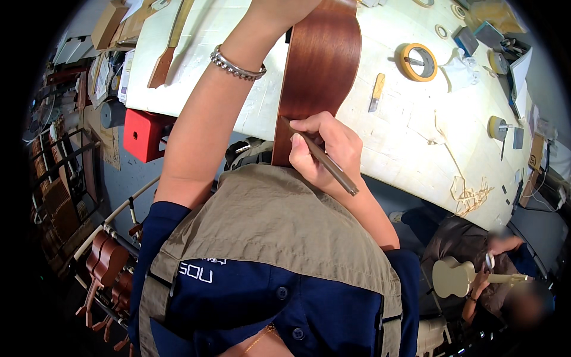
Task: The person inspects a wooden guitar body, then uses a pen-like tool to apply a dark line along the edges and center seam. They wipe the surface with a cloth and continue inspecting the instrument.
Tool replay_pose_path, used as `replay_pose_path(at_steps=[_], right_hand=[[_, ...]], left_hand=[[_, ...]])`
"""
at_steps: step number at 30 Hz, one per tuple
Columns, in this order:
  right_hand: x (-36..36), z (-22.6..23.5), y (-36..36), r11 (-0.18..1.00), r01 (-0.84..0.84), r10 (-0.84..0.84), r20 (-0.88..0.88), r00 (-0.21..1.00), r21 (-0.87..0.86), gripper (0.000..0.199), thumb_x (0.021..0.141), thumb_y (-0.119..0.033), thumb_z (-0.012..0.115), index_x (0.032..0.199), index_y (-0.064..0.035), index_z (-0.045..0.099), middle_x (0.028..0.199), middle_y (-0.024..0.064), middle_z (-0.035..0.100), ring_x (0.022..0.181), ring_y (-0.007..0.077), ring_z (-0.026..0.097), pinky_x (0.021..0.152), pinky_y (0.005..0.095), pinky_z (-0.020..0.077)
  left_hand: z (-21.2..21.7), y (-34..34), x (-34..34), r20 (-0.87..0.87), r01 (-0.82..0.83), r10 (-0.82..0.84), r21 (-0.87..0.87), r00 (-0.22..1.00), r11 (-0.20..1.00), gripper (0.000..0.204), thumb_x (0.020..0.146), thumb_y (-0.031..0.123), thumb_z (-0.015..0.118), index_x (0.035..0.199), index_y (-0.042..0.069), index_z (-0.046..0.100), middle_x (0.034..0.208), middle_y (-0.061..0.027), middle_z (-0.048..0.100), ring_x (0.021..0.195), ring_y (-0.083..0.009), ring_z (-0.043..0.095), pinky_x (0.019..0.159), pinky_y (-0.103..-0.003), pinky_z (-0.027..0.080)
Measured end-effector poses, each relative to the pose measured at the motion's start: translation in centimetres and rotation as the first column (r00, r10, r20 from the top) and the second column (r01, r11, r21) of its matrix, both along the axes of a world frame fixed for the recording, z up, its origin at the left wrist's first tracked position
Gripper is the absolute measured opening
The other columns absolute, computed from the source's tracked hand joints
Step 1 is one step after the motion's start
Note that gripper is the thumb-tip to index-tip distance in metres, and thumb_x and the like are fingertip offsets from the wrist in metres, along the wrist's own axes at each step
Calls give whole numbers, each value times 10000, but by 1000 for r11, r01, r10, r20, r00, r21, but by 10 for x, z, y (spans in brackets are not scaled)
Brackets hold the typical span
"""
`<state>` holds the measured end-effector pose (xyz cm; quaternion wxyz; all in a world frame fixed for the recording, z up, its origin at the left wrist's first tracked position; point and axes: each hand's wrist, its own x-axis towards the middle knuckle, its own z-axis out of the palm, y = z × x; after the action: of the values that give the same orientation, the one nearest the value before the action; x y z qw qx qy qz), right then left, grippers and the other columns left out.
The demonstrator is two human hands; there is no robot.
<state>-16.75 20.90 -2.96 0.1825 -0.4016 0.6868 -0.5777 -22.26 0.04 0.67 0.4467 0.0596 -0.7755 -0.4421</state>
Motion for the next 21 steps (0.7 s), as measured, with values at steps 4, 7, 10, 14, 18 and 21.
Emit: replay_pose_path(at_steps=[4,7,10,14,18,21], right_hand=[[0,-1,-1,1000,-13,13,16,1000,-14,109,712,-20,619,818,6,614,609,61,582,494,117,541,478,227,429],[-3,-2,2,999,-19,19,-27,999,27,107,710,-19,620,814,6,612,609,61,581,493,116,541,477,226,429],[-1,-3,1,1000,9,-9,0,1000,5,108,701,-19,621,806,5,610,603,64,575,483,121,532,467,231,420],[-2,0,0,1000,-30,30,-12,999,6,111,698,-25,624,803,5,609,595,64,567,480,123,529,463,236,417],[-3,-1,0,999,-34,34,-24,999,6,109,698,-30,626,800,5,611,586,58,564,481,121,530,463,236,418],[-3,-2,2,999,-49,48,45,998,7,103,717,-36,625,807,10,608,610,62,578,512,114,550,487,231,432]], left_hand=[[0,-3,2,9,-29,29,-36,1000,999,452,910,308,519,645,-42,627,629,-189,597,813,-322,510,742,-413,419],[-3,-1,-3,9,-12,12,-31,1000,999,460,911,312,517,638,-43,622,619,-192,590,811,-325,510,742,-415,418],[-4,1,-5,-17,1,-1,-7,1000,1000,467,911,317,516,628,-43,613,609,-194,584,804,-326,507,741,-417,415],[1,-3,1,42,-25,26,-20,999,999,472,909,319,519,613,-39,601,602,-194,579,796,-324,501,737,-420,410],[0,-3,1,37,-22,23,-14,999,1000,470,907,314,521,604,-39,591,595,-192,574,788,-325,496,733,-422,408],[-3,-2,-2,2,-23,23,-19,1000,1000,468,906,310,522,604,-41,588,592,-190,574,788,-330,494,739,-425,405]])
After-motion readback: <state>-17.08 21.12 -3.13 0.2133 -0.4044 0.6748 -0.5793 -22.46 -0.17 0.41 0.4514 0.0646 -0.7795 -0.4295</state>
